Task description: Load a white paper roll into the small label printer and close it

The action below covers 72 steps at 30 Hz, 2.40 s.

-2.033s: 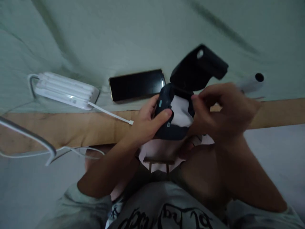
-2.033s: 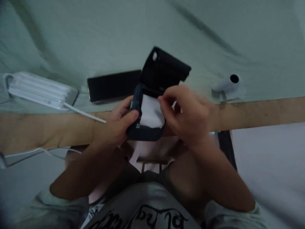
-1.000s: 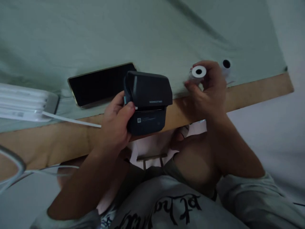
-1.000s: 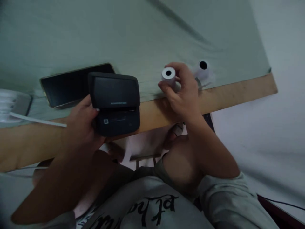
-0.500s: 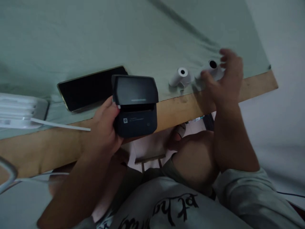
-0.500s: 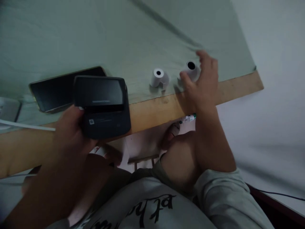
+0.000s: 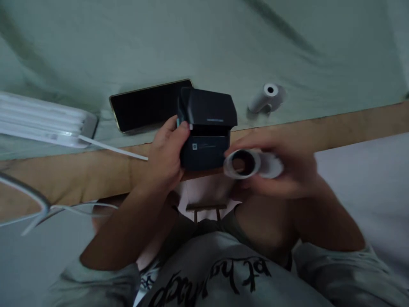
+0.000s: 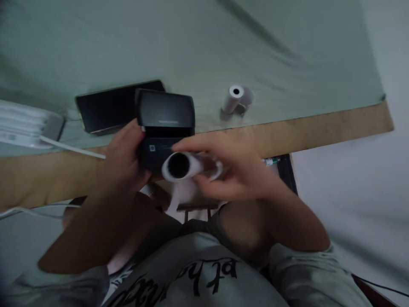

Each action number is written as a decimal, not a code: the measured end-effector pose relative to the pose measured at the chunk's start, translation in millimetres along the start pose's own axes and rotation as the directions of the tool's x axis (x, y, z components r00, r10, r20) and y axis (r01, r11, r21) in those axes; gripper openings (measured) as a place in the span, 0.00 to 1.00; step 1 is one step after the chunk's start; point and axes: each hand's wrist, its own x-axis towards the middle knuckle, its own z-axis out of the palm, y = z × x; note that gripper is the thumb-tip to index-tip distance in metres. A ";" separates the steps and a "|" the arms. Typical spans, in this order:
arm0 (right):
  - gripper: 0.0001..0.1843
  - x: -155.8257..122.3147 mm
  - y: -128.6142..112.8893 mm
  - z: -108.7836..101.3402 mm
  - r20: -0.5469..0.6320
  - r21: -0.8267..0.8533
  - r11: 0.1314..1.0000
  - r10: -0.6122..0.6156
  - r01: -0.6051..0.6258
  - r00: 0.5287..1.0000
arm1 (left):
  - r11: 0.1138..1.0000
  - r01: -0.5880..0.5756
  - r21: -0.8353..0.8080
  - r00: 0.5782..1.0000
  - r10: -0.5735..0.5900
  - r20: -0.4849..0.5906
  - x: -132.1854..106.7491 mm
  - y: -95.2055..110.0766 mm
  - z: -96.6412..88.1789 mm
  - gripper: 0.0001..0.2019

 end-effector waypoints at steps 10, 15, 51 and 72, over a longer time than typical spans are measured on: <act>0.31 28.3 18.7 17.0 -0.331 -0.522 0.850 -0.132 -0.065 0.934 | 0.998 -0.033 0.058 0.987 0.024 0.156 -1.0 -13.2 -16.6 0.14; 0.30 29.5 25.6 24.4 -0.266 -0.554 0.832 -0.207 0.026 0.941 | 0.996 -0.028 0.089 0.978 0.009 0.210 -0.2 -15.3 -22.7 0.17; 0.24 12.1 25.4 29.6 -0.361 0.122 0.968 0.249 -0.220 0.898 | 0.962 -0.239 0.134 0.917 0.178 0.357 6.7 -18.9 -30.9 0.34; 0.40 12.5 36.7 35.2 -0.184 -0.051 0.965 0.244 -0.257 0.952 | 0.998 -0.013 -0.065 0.984 0.024 0.178 -1.2 -12.5 -12.2 0.18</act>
